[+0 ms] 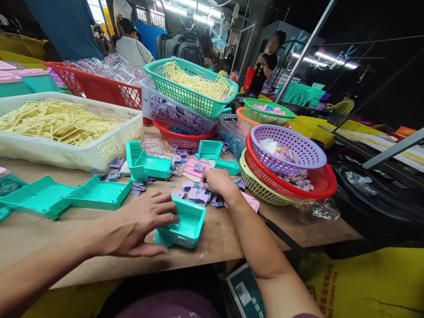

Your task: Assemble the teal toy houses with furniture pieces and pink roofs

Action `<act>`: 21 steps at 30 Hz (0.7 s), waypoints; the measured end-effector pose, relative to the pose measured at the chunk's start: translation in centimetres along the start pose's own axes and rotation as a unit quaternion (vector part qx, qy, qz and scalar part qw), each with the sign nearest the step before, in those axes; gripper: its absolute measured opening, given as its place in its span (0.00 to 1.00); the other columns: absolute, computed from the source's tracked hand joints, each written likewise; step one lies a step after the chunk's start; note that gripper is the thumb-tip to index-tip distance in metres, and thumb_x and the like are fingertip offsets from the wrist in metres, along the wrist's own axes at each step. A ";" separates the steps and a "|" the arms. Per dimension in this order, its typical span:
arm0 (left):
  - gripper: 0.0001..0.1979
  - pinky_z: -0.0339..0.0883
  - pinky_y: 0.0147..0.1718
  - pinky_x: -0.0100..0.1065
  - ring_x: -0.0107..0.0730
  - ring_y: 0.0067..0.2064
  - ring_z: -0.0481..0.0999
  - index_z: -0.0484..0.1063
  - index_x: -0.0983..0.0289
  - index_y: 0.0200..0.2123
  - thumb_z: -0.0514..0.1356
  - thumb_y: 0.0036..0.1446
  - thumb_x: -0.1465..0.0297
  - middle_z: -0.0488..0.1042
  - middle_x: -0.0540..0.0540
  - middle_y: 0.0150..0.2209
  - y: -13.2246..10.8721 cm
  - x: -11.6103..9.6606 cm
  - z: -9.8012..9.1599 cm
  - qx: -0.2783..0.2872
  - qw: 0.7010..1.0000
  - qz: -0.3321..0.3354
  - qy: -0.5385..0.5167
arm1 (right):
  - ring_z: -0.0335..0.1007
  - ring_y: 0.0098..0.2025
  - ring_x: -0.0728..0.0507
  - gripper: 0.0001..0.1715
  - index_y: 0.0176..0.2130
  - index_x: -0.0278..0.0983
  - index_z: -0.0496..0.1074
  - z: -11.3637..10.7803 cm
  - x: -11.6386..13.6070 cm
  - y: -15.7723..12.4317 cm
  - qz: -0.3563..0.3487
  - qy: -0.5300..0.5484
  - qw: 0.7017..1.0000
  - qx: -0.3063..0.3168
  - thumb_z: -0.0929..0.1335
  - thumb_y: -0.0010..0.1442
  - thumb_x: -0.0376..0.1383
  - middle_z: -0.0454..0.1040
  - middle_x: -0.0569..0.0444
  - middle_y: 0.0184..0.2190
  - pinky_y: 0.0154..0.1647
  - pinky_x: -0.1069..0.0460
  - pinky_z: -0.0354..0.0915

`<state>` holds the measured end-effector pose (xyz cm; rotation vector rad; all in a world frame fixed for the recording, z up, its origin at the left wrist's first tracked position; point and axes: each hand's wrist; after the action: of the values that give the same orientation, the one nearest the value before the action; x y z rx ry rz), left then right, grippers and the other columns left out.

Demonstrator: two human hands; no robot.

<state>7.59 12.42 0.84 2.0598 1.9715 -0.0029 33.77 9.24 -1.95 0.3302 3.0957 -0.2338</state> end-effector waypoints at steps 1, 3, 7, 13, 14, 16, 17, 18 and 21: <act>0.14 0.64 0.41 0.43 0.43 0.41 0.71 0.74 0.57 0.39 0.61 0.55 0.55 0.75 0.56 0.37 -0.3 -0.2 0.4 0.018 1.000 0.005 0.023 | 0.76 0.49 0.37 0.14 0.46 0.43 0.78 -0.1 0.3 -0.2 0.005 -0.006 1.000 0.007 0.70 0.59 0.36 0.80 0.47 0.46 0.49 0.45 0.68; 0.07 0.60 0.42 0.45 0.45 0.41 0.70 0.72 0.59 0.37 0.59 0.58 0.63 0.75 0.57 0.36 -0.5 -0.2 1.2 0.056 0.997 0.013 0.054 | 0.76 0.49 0.36 0.16 0.46 0.41 0.78 -0.3 0.9 -0.5 0.012 -0.017 1.000 0.017 0.69 0.58 0.33 0.79 0.45 0.47 0.48 0.45 0.69; 0.07 0.56 0.49 0.48 0.42 0.40 0.70 0.69 0.61 0.31 0.54 0.61 0.71 0.75 0.55 0.30 -0.4 0.0 2.2 0.036 0.997 -0.015 0.060 | 0.74 0.52 0.34 0.17 0.48 0.37 0.77 -0.8 1.7 -0.4 0.016 -0.039 0.999 0.030 0.69 0.59 0.33 0.78 0.41 0.49 0.48 0.44 0.70; 0.17 0.61 0.36 0.37 0.34 0.31 0.69 0.69 0.63 0.28 0.51 0.64 0.59 0.71 0.53 0.26 -0.4 0.3 1.3 -0.014 0.988 -0.148 -0.047 | 0.76 0.49 0.36 0.21 0.46 0.34 0.78 -1.0 0.9 0.2 -0.002 -0.056 0.996 0.072 0.74 0.54 0.42 0.79 0.41 0.47 0.46 0.50 0.70; 0.19 0.60 0.32 0.34 0.32 0.28 0.68 0.69 0.63 0.28 0.51 0.64 0.57 0.70 0.52 0.25 -0.3 0.4 1.0 -0.008 0.981 -0.177 -0.078 | 0.76 0.49 0.36 0.21 0.46 0.33 0.78 -0.9 0.9 0.2 -0.003 -0.060 0.996 0.067 0.73 0.55 0.41 0.79 0.40 0.47 0.46 0.50 0.69; 0.22 0.58 0.27 0.32 0.31 0.27 0.67 0.71 0.63 0.29 0.49 0.64 0.54 0.70 0.50 0.25 -0.3 0.5 0.4 0.014 0.964 -0.222 -0.143 | 0.76 0.50 0.35 0.19 0.46 0.31 0.78 -0.4 1.2 -0.1 0.001 -0.065 0.997 0.049 0.72 0.56 0.39 0.78 0.37 0.47 0.47 0.50 0.69; 0.23 0.58 0.27 0.31 0.32 0.28 0.69 0.72 0.63 0.31 0.49 0.64 0.53 0.71 0.50 0.26 -0.3 0.6 0.1 0.024 0.956 -0.234 -0.173 | 0.75 0.50 0.35 0.19 0.46 0.30 0.78 -0.2 1.5 -0.3 0.004 -0.065 0.997 0.038 0.71 0.57 0.39 0.78 0.36 0.47 0.48 0.49 0.68; 0.23 0.60 0.28 0.31 0.33 0.30 0.71 0.74 0.63 0.34 0.49 0.64 0.52 0.74 0.50 0.28 -0.2 0.7 0.0 0.028 0.949 -0.241 -0.200 | 0.75 0.51 0.34 0.18 0.45 0.30 0.78 0.1 1.8 -0.5 0.008 -0.064 0.998 0.025 0.70 0.58 0.39 0.78 0.35 0.47 0.49 0.48 0.67; 0.24 0.67 0.39 0.32 0.41 0.43 0.75 0.75 0.61 0.46 0.49 0.63 0.51 0.79 0.51 0.40 -0.3 1.2 -0.2 0.022 0.933 -0.238 -0.270 | 0.75 0.51 0.33 0.16 0.43 0.30 0.78 0.9 2.7 -1.0 0.019 -0.051 0.998 -0.011 0.69 0.59 0.39 0.79 0.34 0.45 0.54 0.44 0.63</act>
<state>7.35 13.69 0.75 1.3438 2.0382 -0.6450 30.96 8.75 -2.76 0.3626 2.9856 -0.2089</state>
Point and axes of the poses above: each hand's wrist, its own y-axis towards the middle knuckle, its own z-axis out of the palm, x = y × z
